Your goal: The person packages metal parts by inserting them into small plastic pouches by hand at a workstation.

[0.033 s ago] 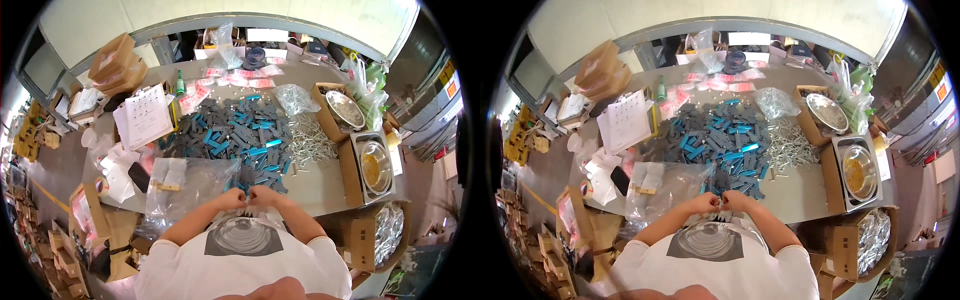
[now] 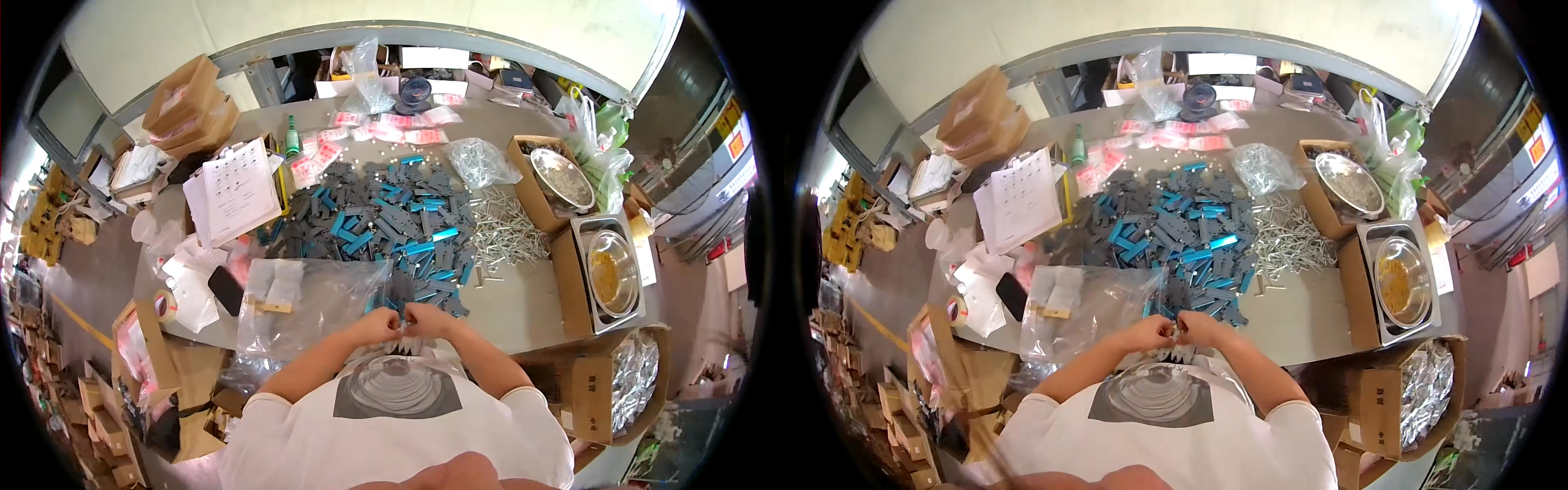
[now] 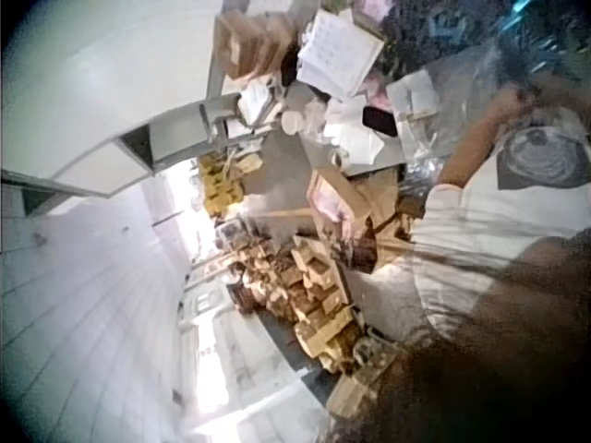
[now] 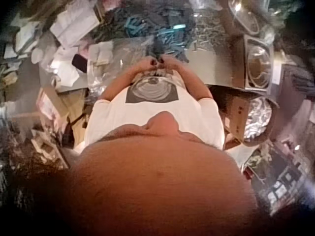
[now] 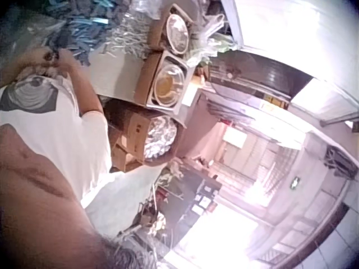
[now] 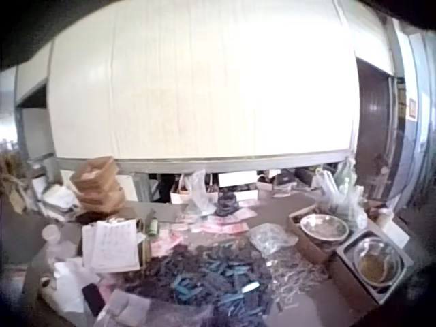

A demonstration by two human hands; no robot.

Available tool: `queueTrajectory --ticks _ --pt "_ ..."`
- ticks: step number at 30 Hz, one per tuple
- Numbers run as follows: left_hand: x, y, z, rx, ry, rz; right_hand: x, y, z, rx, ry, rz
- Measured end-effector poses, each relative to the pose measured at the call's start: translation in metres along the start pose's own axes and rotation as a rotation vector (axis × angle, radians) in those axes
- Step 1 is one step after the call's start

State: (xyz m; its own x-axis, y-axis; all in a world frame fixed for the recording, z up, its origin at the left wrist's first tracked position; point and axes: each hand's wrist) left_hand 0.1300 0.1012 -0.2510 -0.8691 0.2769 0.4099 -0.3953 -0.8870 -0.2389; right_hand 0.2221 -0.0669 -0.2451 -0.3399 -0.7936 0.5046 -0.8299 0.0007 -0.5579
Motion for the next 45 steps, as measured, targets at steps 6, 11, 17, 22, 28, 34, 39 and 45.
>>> queueTrajectory --ticks 6,11,17,22,28,34,39,45 --pt "0.002 0.012 0.005 -0.122 0.102 0.187 -0.002 0.007 0.007 -0.088 -0.039 0.073" --pt "0.007 0.030 0.011 -0.331 0.242 0.365 0.013 0.018 -0.016 0.052 0.029 0.447" --pt "0.013 0.008 0.034 -0.173 0.417 0.373 0.023 0.030 -0.022 -0.238 0.049 0.829" --pt "0.005 0.007 0.033 -0.013 0.319 -0.017 0.032 0.010 -0.039 -0.202 -0.172 0.760" --pt "0.011 0.012 0.008 -0.224 0.305 0.086 0.088 -0.064 0.090 -0.134 0.365 1.140" --pt "0.009 0.017 -0.002 -0.319 0.420 0.172 0.247 -0.146 0.239 -0.088 0.895 1.912" --pt "0.020 0.015 -0.010 -0.363 0.370 0.295 0.218 -0.128 0.185 0.399 0.970 1.690" --pt "0.032 0.010 -0.026 0.005 0.133 0.424 0.082 -0.033 0.095 0.031 0.235 0.961"
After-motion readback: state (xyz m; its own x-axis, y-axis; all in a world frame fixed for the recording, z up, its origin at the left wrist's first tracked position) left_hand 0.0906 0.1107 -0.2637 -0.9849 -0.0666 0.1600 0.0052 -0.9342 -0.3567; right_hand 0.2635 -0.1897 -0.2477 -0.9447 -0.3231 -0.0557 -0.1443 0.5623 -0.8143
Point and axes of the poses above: each hand's wrist, its own x-axis away from the middle knuckle, its own y-axis out of the palm, z = x × y, and after that the axes turned 8 degrees about x, right-handed
